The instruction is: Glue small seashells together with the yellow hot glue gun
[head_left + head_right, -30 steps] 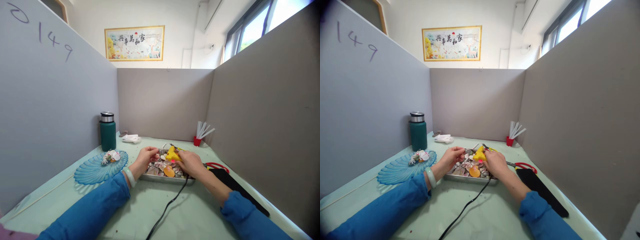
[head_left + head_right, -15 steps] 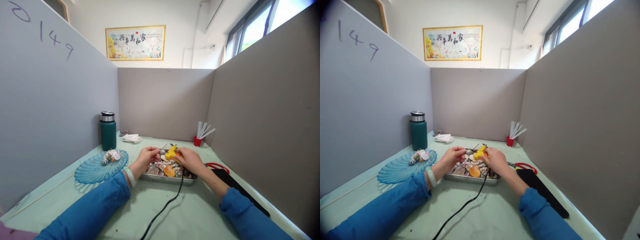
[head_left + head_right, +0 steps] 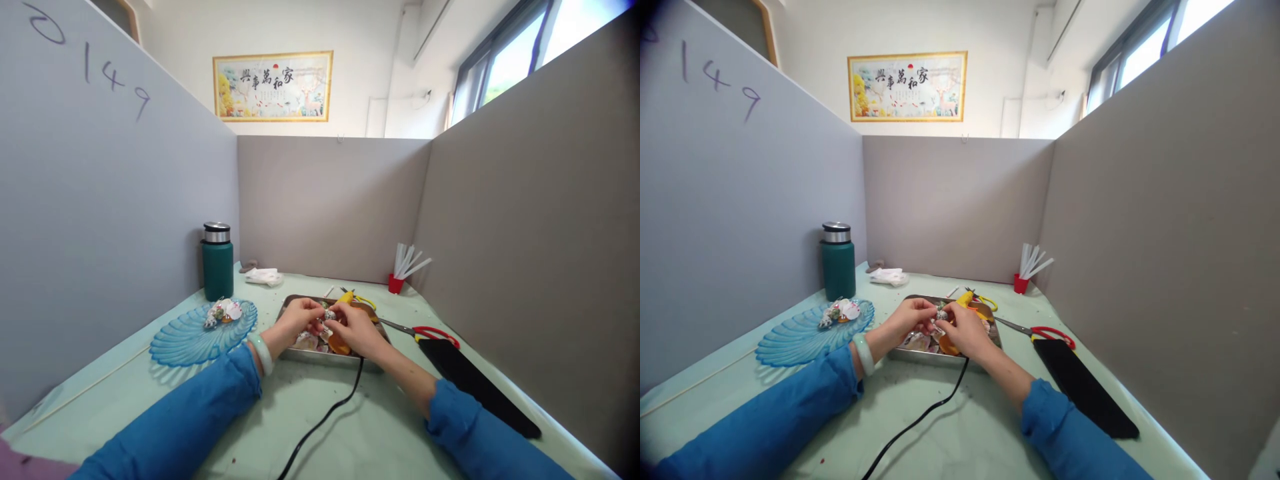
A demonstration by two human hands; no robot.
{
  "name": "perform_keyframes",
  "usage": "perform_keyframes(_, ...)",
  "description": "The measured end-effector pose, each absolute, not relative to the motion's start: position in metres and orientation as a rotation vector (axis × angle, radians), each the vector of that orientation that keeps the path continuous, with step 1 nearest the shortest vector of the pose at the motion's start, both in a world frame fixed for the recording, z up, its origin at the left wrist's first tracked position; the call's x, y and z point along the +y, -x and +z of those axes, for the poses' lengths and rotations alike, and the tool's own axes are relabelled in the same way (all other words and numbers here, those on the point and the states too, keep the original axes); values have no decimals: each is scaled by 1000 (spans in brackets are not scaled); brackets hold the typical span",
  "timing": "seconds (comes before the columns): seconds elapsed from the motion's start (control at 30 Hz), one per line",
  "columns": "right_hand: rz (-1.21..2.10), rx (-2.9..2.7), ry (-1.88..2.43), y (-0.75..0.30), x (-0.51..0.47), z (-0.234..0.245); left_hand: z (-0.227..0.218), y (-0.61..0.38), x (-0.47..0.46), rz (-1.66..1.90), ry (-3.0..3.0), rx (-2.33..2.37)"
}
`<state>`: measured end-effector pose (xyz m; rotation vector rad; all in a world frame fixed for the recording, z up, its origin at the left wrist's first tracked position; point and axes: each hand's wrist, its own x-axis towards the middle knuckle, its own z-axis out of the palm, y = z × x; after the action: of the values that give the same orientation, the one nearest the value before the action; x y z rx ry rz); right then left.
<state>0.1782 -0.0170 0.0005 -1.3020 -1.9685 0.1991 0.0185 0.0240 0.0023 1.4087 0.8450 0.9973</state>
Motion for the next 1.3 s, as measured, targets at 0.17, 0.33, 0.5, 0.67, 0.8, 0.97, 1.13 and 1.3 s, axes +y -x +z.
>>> perform_keyframes(0.17, 59, -1962, 1374, -182, -17, -3, 2, -20, 22, 941, -1482, 806)
perform_keyframes(0.33, -35, -1993, 1380, -179, -23, 0, 2, -22, 19, 898, -1589, 802)
perform_keyframes(0.5, -63, -1990, 1339, -178, -25, 0, 1, -22, 21, 943, -1553, 785)
perform_keyframes(0.67, -18, -1967, 1304, -179, -23, -1, 0, -20, 23, 956, -1556, 750)
perform_keyframes(0.8, -5, -1966, 1300, -180, -24, -2, -1, -20, 23, 917, -1583, 742)
perform_keyframes(0.97, -16, -1968, 1283, -181, -25, -2, -2, -20, 22, 888, -1576, 741)
perform_keyframes(1.13, -15, -1963, 1252, -181, -26, -1, -1, -20, 22, 894, -1575, 735)
perform_keyframes(1.3, -8, -1949, 1222, -180, -27, 2, 3, -19, 19, 898, -1607, 680)
